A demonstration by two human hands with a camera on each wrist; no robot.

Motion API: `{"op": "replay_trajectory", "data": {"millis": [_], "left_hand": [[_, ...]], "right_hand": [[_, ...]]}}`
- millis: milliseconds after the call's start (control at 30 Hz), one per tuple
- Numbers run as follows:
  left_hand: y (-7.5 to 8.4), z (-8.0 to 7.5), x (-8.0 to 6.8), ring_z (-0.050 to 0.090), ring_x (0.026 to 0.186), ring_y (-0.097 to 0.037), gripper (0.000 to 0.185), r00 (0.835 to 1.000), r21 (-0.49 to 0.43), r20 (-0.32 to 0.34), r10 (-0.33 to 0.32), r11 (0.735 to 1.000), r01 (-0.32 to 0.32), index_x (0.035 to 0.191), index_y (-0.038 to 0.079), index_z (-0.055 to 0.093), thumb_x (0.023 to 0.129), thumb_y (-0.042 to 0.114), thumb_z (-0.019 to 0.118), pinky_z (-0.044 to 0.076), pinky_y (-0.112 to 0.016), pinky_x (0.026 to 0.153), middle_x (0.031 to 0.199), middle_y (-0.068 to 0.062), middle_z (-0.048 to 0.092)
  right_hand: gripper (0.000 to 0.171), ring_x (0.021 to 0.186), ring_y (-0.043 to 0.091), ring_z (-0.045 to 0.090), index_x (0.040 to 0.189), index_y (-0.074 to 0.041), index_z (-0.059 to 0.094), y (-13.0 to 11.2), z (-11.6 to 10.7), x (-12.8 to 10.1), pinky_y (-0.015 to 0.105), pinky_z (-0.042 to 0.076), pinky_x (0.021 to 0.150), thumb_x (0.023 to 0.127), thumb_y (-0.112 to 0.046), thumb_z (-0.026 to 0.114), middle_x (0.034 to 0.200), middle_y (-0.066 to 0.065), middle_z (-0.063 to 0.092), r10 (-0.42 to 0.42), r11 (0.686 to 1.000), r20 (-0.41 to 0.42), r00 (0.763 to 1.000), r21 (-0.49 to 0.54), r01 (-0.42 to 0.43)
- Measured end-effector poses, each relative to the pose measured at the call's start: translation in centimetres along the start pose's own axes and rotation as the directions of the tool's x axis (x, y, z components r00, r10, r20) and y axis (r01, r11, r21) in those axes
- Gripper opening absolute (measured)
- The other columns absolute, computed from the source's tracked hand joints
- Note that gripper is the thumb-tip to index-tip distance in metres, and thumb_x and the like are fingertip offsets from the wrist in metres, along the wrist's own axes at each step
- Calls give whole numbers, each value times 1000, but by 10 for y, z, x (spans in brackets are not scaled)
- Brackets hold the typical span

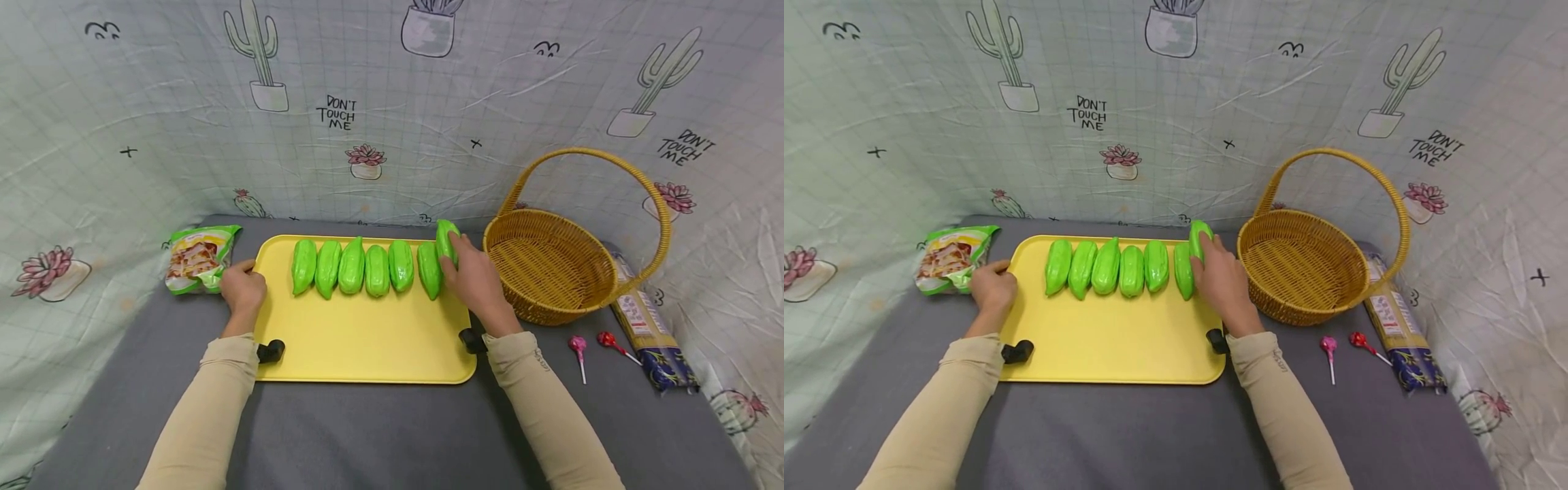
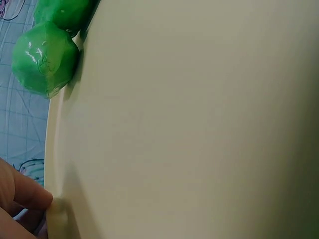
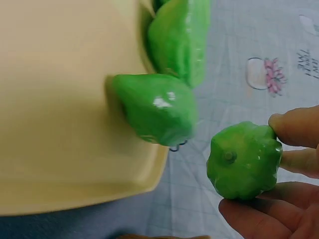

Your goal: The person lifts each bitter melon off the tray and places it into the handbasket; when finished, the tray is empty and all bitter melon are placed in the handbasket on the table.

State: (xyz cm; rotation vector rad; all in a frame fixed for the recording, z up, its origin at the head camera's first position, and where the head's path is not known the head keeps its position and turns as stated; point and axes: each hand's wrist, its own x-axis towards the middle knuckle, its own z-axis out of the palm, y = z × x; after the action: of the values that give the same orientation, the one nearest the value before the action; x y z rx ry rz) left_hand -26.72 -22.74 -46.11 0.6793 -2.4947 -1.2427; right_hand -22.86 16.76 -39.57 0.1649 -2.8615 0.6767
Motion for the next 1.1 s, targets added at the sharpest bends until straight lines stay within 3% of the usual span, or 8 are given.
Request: {"op": "replay_trajectory", "data": {"millis": [133,267,500,600,733,800,933,1100], "left_hand": [[0,1,1,56,132,-42,47,1000,11,-2,-3,1000,3,135,1,65,94,-5,42,45,-52,114,137,-24,64],[0,1,1,55,133,-43,48,1000,15,4,-6,1000,6,136,1,65,94,-5,42,43,-52,115,137,-24,63],[-1,3,0,54,132,-44,48,1000,21,4,16,1000,-16,136,-1,64,94,-6,42,43,-54,115,138,-26,63],[0,3,0,54,133,-44,48,1000,12,4,11,1000,-11,137,0,63,95,-6,42,44,-53,115,139,-25,62],[0,2,-1,53,134,-43,48,1000,9,10,1,1000,-1,139,1,62,96,-5,41,44,-52,115,140,-24,62],[-1,2,0,53,135,-43,49,1000,10,12,0,1000,0,139,1,62,96,-5,40,44,-52,115,141,-24,61],[-1,2,0,53,135,-42,48,1000,10,11,0,1000,0,139,1,62,96,-4,40,44,-51,115,141,-23,62],[1,2,0,54,134,-42,48,1000,11,1,9,1000,-9,137,0,64,96,-4,40,44,-51,115,139,-24,63]], "right_hand": [[60,34,20,36,158,-6,38,-2,-9,-3,29,35,41,104,-27,58,156,31,41,-4,1000,-10,1000,31,5],[61,42,32,53,157,-5,39,0,-15,-5,35,43,46,104,-26,59,155,32,42,-30,998,-38,999,60,33],[62,87,44,71,158,-4,36,12,-21,-7,50,59,75,105,-25,58,155,31,42,-18,991,-59,998,133,26],[62,96,46,71,158,-5,36,16,-25,-8,52,60,78,105,-25,58,144,32,55,-8,988,-73,997,154,20],[61,68,39,67,158,-6,38,24,-28,-9,42,53,60,104,-26,59,100,32,72,-2,987,-105,994,159,18],[60,65,37,65,157,-5,40,28,-30,-9,35,48,57,104,-26,60,92,31,72,-1,986,-125,992,165,21],[60,76,40,68,156,-5,41,39,-34,-9,35,49,60,104,-27,60,111,31,71,22,983,-149,989,184,6],[60,108,46,68,157,-6,41,51,-37,-9,54,60,85,104,-27,59,134,33,62,77,973,-159,984,226,-40]]}}
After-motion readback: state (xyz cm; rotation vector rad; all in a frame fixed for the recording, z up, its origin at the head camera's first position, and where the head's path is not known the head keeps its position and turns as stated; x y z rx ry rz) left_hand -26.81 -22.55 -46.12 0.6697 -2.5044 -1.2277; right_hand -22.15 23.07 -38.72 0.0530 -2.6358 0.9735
